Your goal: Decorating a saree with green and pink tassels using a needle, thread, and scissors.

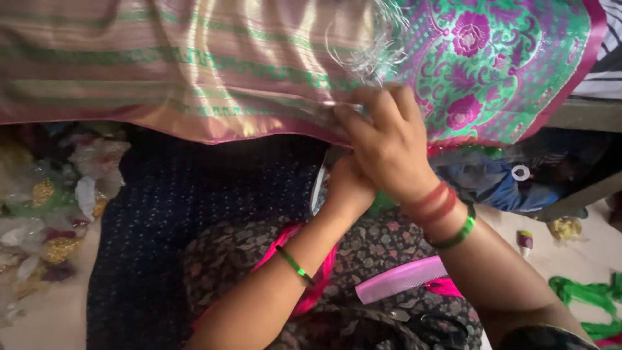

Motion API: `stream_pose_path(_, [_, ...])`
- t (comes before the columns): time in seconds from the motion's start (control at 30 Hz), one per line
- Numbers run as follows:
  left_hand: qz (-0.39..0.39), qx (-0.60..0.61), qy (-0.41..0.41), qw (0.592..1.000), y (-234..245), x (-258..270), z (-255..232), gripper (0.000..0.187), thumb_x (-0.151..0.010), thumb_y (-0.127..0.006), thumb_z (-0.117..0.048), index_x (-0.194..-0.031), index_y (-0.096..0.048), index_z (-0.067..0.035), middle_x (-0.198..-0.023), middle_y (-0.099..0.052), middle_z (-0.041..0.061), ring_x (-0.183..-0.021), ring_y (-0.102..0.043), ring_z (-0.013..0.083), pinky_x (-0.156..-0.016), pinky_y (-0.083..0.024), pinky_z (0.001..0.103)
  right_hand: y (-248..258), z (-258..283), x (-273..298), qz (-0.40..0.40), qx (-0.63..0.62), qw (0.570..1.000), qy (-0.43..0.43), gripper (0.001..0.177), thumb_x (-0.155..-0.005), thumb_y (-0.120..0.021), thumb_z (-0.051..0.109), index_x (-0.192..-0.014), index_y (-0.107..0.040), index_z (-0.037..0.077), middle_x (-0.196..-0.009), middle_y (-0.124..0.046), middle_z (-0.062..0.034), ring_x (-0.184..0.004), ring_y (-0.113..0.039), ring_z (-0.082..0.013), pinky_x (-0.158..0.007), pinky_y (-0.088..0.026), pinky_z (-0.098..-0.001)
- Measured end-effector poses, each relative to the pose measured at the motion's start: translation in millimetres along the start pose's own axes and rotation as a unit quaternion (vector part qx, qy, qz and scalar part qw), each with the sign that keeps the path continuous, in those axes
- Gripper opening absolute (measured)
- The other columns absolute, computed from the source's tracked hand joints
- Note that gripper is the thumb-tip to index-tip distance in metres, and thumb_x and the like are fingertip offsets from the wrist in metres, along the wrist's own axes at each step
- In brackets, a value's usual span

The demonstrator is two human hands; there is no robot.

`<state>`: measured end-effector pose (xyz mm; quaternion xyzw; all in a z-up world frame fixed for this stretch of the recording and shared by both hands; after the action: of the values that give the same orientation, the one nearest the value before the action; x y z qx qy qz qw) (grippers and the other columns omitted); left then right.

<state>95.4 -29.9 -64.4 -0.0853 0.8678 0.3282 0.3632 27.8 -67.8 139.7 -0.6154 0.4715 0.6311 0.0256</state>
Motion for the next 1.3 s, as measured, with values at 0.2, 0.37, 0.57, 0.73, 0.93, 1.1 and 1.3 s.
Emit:
stream_pose_path(0.2, [0.007, 0.387, 0.166, 0.907, 39, -2, -19, 0.016, -0.096, -0.068, -0.015, -0.101, -0.075, -0.001, -0.084, -0.074, 0.005, -0.082, -0.066, 0.0119, -0.066, -0.053, 0.033, 42, 13, 29, -0.046, -0.121, 0.992, 0.006, 0.034, -0.079, -0.071, -0.012, -0.108, -0.072, 0.005, -0.109, -0.067, -0.0111, -0.099, -0.066, -0.0309, -0.085, -0.055, -0.0413])
stream_pose_path(0.37, [0.106, 0.503, 0.318, 0.796, 54, -14, -46, 0.022, -0.099, -0.069, -0.022, -0.104, -0.078, -0.003, -0.078, -0.071, 0.004, -0.067, -0.058, 0.0075, -0.053, -0.039, 0.024, 52, 7, 71, -0.030, -0.172, 0.971, -0.161, 0.019, -0.091, -0.069, -0.013, -0.104, -0.066, 0.001, -0.098, -0.070, -0.0107, -0.088, -0.070, -0.0246, -0.077, -0.056, -0.0322])
stream_pose_path(0.57, [0.106, 0.599, 0.402, 0.684, 49, -10, -57, 0.024, -0.094, -0.071, -0.025, -0.101, -0.076, -0.003, -0.082, -0.074, -0.001, -0.068, -0.067, 0.0065, -0.054, -0.042, 0.021, 36, -7, 133, 0.053, -0.287, 0.841, -0.456, 0.018, -0.088, -0.066, -0.006, -0.103, -0.069, 0.001, -0.088, -0.076, -0.0060, -0.077, -0.075, -0.0120, -0.069, -0.059, -0.0265])
stream_pose_path(0.73, [0.094, 0.626, 0.404, 0.661, 44, -4, -47, 0.025, -0.096, -0.074, -0.026, -0.102, -0.077, -0.002, -0.071, -0.065, -0.001, -0.060, -0.055, 0.0063, -0.056, -0.043, 0.020, 31, -22, 193, 0.264, -0.346, 0.715, -0.547, 0.029, -0.085, -0.074, 0.004, -0.113, -0.072, 0.005, -0.082, -0.076, -0.0067, -0.067, -0.068, -0.0133, -0.061, -0.058, -0.0284])
stream_pose_path(0.93, [0.088, 0.640, 0.404, 0.648, 48, -7, -41, 0.024, -0.095, -0.074, -0.024, -0.102, -0.077, -0.002, -0.072, -0.062, -0.003, -0.063, -0.054, 0.0057, -0.056, -0.040, 0.020, 84, -43, 210, 0.064, -0.642, 0.644, -0.412, 0.009, -0.098, -0.072, -0.001, -0.099, -0.080, -0.005, -0.100, -0.064, -0.0156, -0.099, -0.065, -0.0304, -0.092, -0.054, -0.0466])
stream_pose_path(1.1, [0.080, 0.666, 0.422, 0.609, 46, -3, -44, 0.024, -0.095, -0.074, -0.021, -0.104, -0.076, 0.001, -0.076, -0.064, -0.002, -0.065, -0.055, 0.0065, -0.058, -0.041, 0.021, 111, -76, 204, -0.209, -0.734, 0.534, -0.364, 0.017, -0.095, -0.072, 0.025, -0.108, -0.074, 0.015, -0.121, -0.070, -0.0051, -0.121, -0.061, -0.0270, -0.120, -0.038, -0.0596])
stream_pose_path(1.3, [0.089, 0.659, 0.415, 0.621, 57, -3, -56, 0.023, -0.096, -0.073, -0.021, -0.104, -0.075, 0.001, -0.078, -0.067, -0.001, -0.066, -0.056, 0.0065, -0.057, -0.041, 0.021, 103, -95, 223, -0.298, -0.767, 0.467, -0.323, 0.019, -0.104, -0.070, 0.025, -0.115, -0.070, 0.009, -0.107, -0.067, -0.0060, -0.091, -0.059, -0.0140, -0.091, -0.056, -0.0288])
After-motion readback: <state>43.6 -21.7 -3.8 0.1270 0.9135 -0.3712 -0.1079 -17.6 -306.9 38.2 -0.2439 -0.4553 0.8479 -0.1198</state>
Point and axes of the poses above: each hand's wrist, its own x-axis away from the middle knuckle, its own y-axis out of the back of the hand, z = x × y, the point moved 5 cm from there along -x, towards the middle knuckle
